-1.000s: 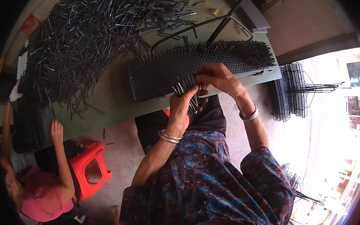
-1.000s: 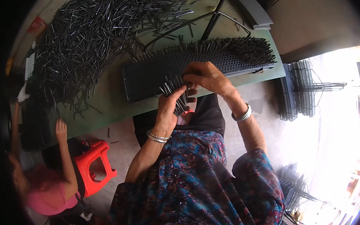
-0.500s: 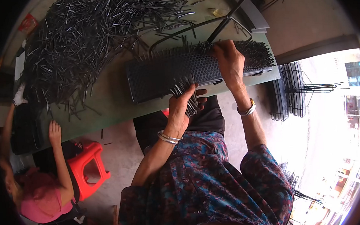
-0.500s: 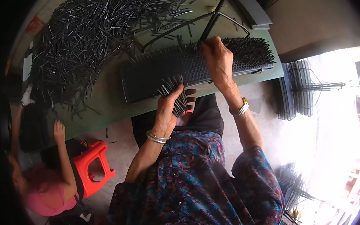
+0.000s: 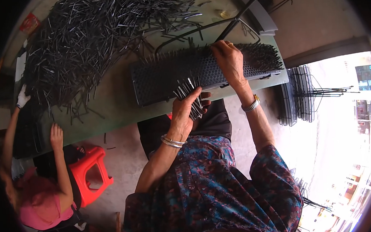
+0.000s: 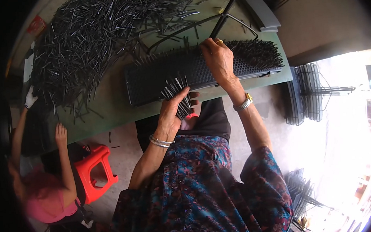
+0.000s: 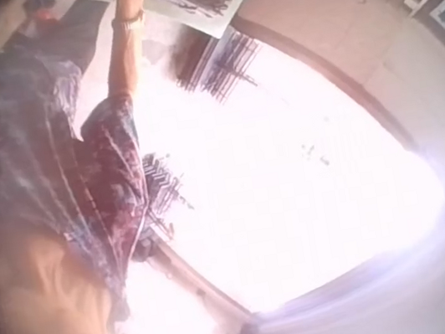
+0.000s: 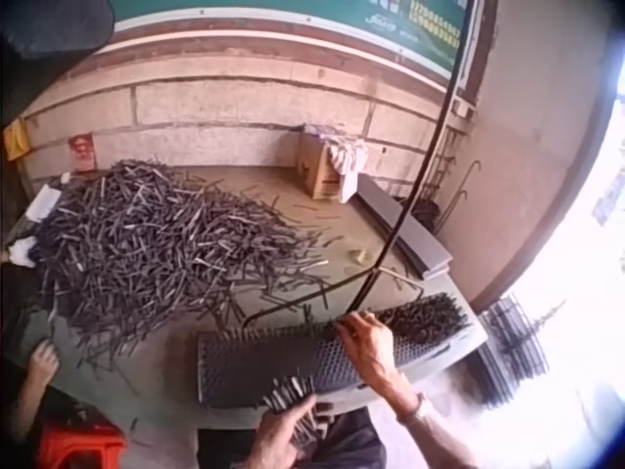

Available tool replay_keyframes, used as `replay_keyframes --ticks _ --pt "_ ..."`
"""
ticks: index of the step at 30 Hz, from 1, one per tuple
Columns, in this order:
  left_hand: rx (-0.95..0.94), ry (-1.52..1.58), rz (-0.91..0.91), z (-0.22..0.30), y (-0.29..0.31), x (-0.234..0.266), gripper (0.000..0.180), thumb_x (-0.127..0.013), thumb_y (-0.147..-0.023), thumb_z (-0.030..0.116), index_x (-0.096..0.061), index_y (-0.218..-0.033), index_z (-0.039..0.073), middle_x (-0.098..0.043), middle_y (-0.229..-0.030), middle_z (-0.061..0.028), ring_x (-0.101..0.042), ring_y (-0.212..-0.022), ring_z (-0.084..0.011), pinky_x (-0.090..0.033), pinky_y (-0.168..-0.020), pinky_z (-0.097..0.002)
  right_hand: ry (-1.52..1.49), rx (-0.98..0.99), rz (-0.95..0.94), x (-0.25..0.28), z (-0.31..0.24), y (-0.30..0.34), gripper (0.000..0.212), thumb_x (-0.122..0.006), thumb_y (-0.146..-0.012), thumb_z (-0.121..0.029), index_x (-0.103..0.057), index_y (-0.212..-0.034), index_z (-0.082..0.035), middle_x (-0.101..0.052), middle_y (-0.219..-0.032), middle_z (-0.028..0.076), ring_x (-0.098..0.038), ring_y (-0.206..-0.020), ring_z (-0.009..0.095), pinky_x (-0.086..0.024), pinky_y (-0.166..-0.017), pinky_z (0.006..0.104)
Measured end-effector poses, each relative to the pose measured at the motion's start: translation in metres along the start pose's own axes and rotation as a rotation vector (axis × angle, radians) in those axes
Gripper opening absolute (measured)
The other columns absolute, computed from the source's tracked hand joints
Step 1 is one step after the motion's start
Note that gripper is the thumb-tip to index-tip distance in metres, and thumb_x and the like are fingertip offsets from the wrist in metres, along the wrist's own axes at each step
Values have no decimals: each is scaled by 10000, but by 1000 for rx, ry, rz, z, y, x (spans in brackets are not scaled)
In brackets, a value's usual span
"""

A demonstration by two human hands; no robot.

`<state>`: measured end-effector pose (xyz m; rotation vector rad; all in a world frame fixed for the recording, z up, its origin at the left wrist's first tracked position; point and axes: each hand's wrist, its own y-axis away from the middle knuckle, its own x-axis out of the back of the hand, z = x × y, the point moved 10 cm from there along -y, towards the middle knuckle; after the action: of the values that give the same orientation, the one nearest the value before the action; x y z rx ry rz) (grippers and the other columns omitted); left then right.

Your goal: The recorder is picking up metal hooks from a large pile and inserting them into a perforated template board.

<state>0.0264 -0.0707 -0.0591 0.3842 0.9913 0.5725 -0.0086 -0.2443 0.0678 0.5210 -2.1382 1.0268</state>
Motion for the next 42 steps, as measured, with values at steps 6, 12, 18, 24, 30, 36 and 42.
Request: replay_keyframes --ticks 6,12,18,24,30,36,42 --pt "-2 -8 25 2 3 1 175 -689 -866 179 -637 -976 53 -718 -856 -135 -689 -629 -201 -517 -461 -257 182 -36 -19 5 -5 -2 139 -650 -871 -229 -691 -965 -135 -574 -831 84 -612 -740 297 -486 -630 377" --pt "14 4 30 -2 5 -4 161 -673 -879 172 -635 -977 50 -716 -855 -139 -689 -630 -210 -509 -461 -261 193 -15 -98 -2 -3 -10 162 -627 -885 -260 -702 -976 -149 -619 -898 81 -629 -806 292 -501 -669 382" --pt "5 29 27 -2 8 -5 158 -656 -891 165 -633 -983 39 -714 -850 -141 -687 -631 -220 -503 -465 -267 170 -4 -207 -8 -7 -5 172 -628 -882 -269 -718 -974 -156 -631 -925 102 -638 -816 301 -508 -676 383" --pt "-15 14 13 1 10 -8 165 -656 -889 159 -633 -987 28 -712 -844 -143 -688 -635 -224 -510 -475 -274 241 -90 -145 -4 3 -13 208 -629 -875 -300 -728 -987 -156 -639 -958 115 -648 -829 303 -516 -685 394" --pt "-16 10 35 1 13 -8 171 -661 -882 158 -638 -985 25 -712 -845 -144 -696 -656 -230 -515 -487 -279 282 -75 -111 -3 0 -5 270 -640 -869 -323 -721 -1027 -118 -651 -950 134 -647 -834 305 -505 -672 398" --pt "-41 -9 11 2 10 -2 207 -670 -876 175 -645 -1018 27 -713 -857 -131 -699 -667 -221 -511 -496 -277 -466 -306 -713 -32 -34 44 292 -680 -887 -238 -681 -1069 -10 -656 -756 51 -597 -681 106 -467 -614 260" --pt "-43 -63 -8 0 8 -3 226 -671 -875 194 -661 -1043 43 -713 -883 -106 -704 -709 -211 -526 -523 -283 -711 -374 -795 -44 -30 59 152 -628 -912 -134 -647 -948 12 -641 -749 36 -590 -678 84 -471 -600 241"
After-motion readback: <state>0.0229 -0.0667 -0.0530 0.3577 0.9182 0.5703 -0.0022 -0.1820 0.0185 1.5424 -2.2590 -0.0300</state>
